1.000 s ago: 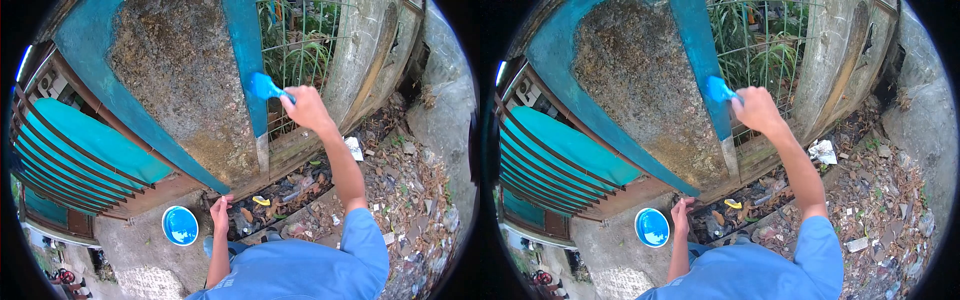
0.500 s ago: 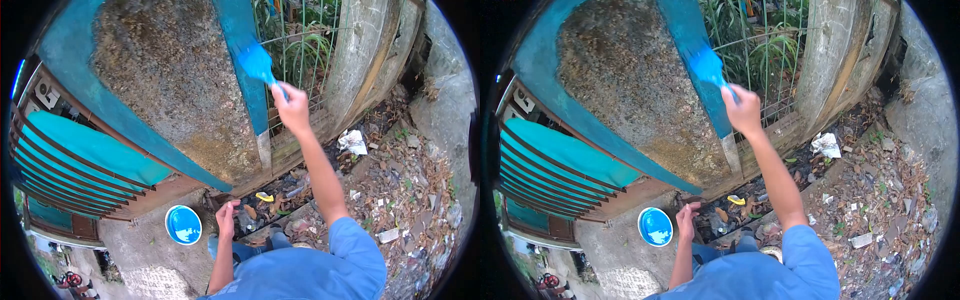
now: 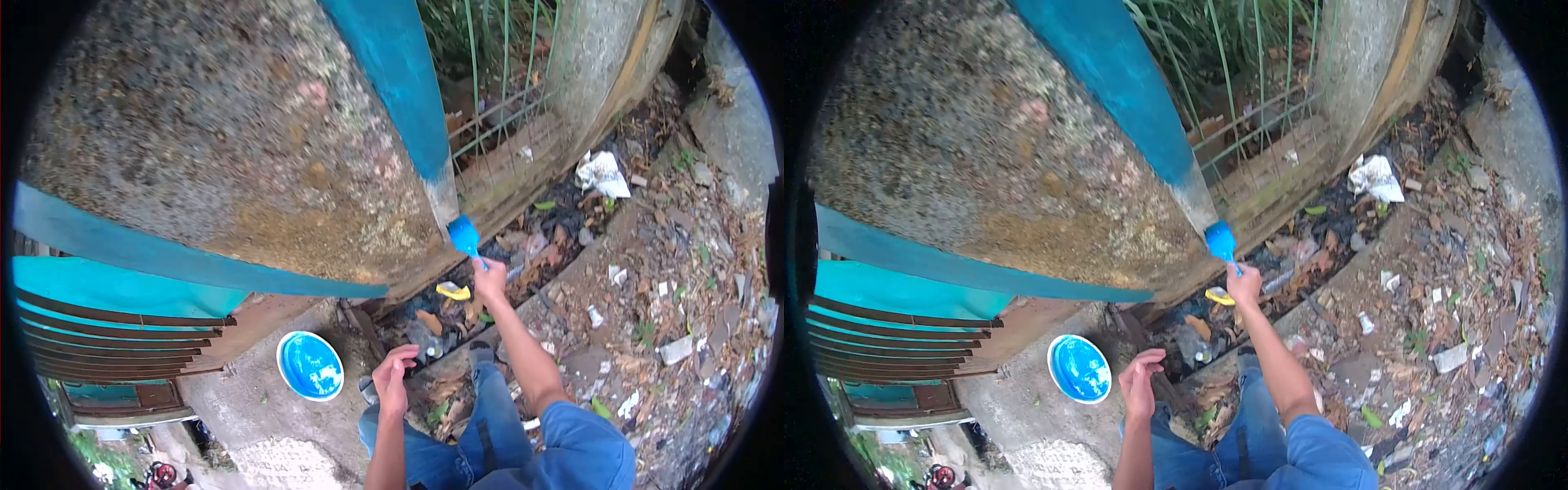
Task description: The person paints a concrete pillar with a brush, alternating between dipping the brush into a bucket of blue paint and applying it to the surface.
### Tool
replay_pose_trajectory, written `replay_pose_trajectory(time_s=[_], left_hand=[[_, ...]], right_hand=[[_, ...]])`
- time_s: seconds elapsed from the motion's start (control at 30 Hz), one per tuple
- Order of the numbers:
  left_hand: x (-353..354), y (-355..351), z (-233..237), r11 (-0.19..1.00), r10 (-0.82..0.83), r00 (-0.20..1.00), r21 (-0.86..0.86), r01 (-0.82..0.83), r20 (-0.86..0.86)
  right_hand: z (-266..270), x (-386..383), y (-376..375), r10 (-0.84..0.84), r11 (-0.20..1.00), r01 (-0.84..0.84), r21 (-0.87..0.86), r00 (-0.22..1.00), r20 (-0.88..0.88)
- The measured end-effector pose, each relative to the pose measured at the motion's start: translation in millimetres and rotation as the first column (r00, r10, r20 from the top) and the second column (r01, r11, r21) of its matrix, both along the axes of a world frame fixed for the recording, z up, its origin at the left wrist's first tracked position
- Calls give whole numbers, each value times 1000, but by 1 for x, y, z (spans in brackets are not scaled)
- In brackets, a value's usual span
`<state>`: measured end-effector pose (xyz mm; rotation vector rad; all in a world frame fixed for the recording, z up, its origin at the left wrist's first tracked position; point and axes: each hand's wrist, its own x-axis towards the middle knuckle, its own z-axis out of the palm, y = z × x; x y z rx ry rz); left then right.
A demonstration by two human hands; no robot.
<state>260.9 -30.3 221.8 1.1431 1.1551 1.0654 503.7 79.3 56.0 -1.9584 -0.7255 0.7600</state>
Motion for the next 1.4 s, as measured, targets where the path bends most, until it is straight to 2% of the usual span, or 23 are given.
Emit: replay_pose_trajectory(time_s=[0.07, 0.1, 0.23, 0.3, 0.33, 0.4, 0.47, 0.53, 0.57, 0.67, 0.77, 0.83, 0.9, 0.93, 0.97, 1.0, 1.07, 1.17, 1.23, 1.3, 1.33, 1.4], left_hand=[[0, -6, -3, 1000, -5, 1000, -24, 5, 10], [-2, -9, -2, 1000, -7, 1000, -27, 7, 10], [-6, -15, 7, 1000, -3, 1000, -30, 4, 15], [-8, -16, 12, 999, 0, 1000, -35, 1, 23], [-8, -15, 14, 999, 3, 999, -41, -2, 34], [-9, -17, 14, 999, 10, 999, -54, -8, 46], [-10, -14, 11, 999, -14, 1000, -31, 14, 17], [-10, -14, 9, 999, -17, 1000, -42, 17, 13], [-10, -14, 9, 999, -18, 1000, -46, 19, 7], [-11, -15, 10, 998, -23, 1000, -53, 23, -6], [-14, -17, 17, 997, -9, 1000, -73, 9, -3], [-16, -15, 29, 998, -12, 1000, -54, 13, 13], [-16, -13, 45, 1000, 1, 1000, -31, 0, 25], [-16, -13, 53, 1000, 2, 1000, -14, -2, 29], [-16, -11, 62, 1000, -3, 1000, 8, 3, 26], [-15, -8, 71, 999, -8, 1000, 35, 8, 24], [-12, -4, 86, 998, -15, 1000, 65, 13, 22], [-10, -3, 108, 996, -16, 1000, 93, 14, 20], [-6, -3, 124, 995, -14, 998, 101, 8, 55], [-5, -4, 131, 993, -17, 998, 118, 9, 66], [-4, -4, 133, 991, -23, 997, 135, 13, 74], [-1, -6, 140, 990, -26, 995, 141, 13, 91]], right_hand=[[28, -1, 7, -20, 998, 18, 66, 999, 30], [45, 1, 15, 3, 999, -1, 44, 999, -43], [142, 3, 25, 37, 992, -30, 121, 998, -59], [179, 6, 18, 142, 937, -62, 344, 967, -213], [206, 6, 15, 142, 937, -65, 345, 969, -202], [258, 3, 7, 210, 876, 10, 482, 891, -401], [283, 3, 4, 240, 849, 15, 527, 878, -413], [304, 1, -2, 292, 759, 55, 649, 862, -414], [307, 1, -3, 298, 720, 46, 692, 880, -369], [308, 1, 6, 296, 725, 42, 688, 882, -365], [245, 1, 24, 213, 790, -20, 612, 946, -244], [193, -1, 21, 81, 857, -4, 515, 988, -128], [130, -1, 13, 44, 932, 27, 361, 982, -186], [112, -4, 9, -26, 963, 80, 259, 978, -206], [110, -4, 4, -47, 988, 62, 138, 993, -108], [109, -2, 9, -43, 985, 60, 163, 994, -105], [136, -3, 13, -30, 998, 42, 48, 974, -225], [177, 3, 34, 40, 963, 19, 269, 976, -215], [260, 2, 29, 30, 929, 28, 369, 988, -149], [341, 6, 14, 140, 894, 11, 448, 943, -302], [366, 5, 12, 176, 818, 43, 573, 931, -321], [425, 8, -1, 304, 767, 24, 642, 867, -395]])
